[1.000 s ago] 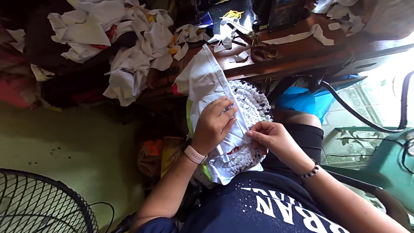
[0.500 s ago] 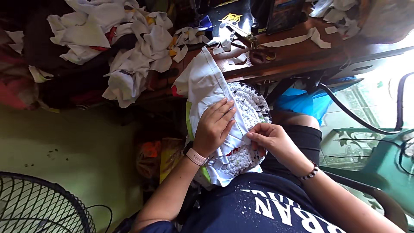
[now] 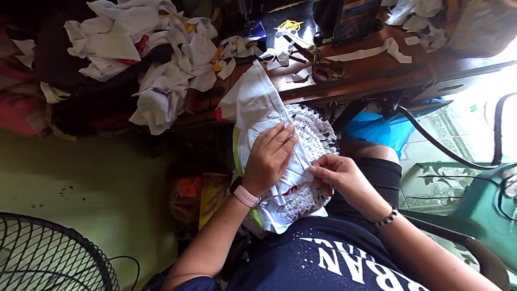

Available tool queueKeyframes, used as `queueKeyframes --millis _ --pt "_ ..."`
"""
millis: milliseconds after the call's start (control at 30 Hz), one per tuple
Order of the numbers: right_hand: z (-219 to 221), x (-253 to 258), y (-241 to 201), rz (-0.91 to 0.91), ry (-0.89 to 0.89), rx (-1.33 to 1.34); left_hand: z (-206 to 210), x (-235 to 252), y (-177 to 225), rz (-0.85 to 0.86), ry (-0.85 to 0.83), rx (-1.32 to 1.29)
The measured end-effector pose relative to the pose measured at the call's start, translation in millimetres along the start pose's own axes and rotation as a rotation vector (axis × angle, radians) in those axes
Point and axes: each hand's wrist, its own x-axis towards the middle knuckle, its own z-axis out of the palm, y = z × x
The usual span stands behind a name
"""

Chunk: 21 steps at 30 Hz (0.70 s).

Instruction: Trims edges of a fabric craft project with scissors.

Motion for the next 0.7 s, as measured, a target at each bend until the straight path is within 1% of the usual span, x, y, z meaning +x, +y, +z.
queueKeyframes --millis 300,433,567,633,700 --pt "-1 1 2 -0.003 -0.002 -0.009 -1 -1 0 -0.012 -0.063 0.041" --pt "-1 0 3 -0.006 -0.004 -0.013 -3 0 1 -0.024 -0.046 -0.015" --pt "-2 0 3 -0.001 -0.001 -0.010 -21 12 -5 -0.054 0.003 -0.070" --pt "-2 0 3 -0.033 0.019 -0.030 -32 21 -15 -0.076 0.012 -0.040" --pt "-1 0 4 -0.135 0.080 -0.115 -41 35 -31 -0.100 0.016 0.024"
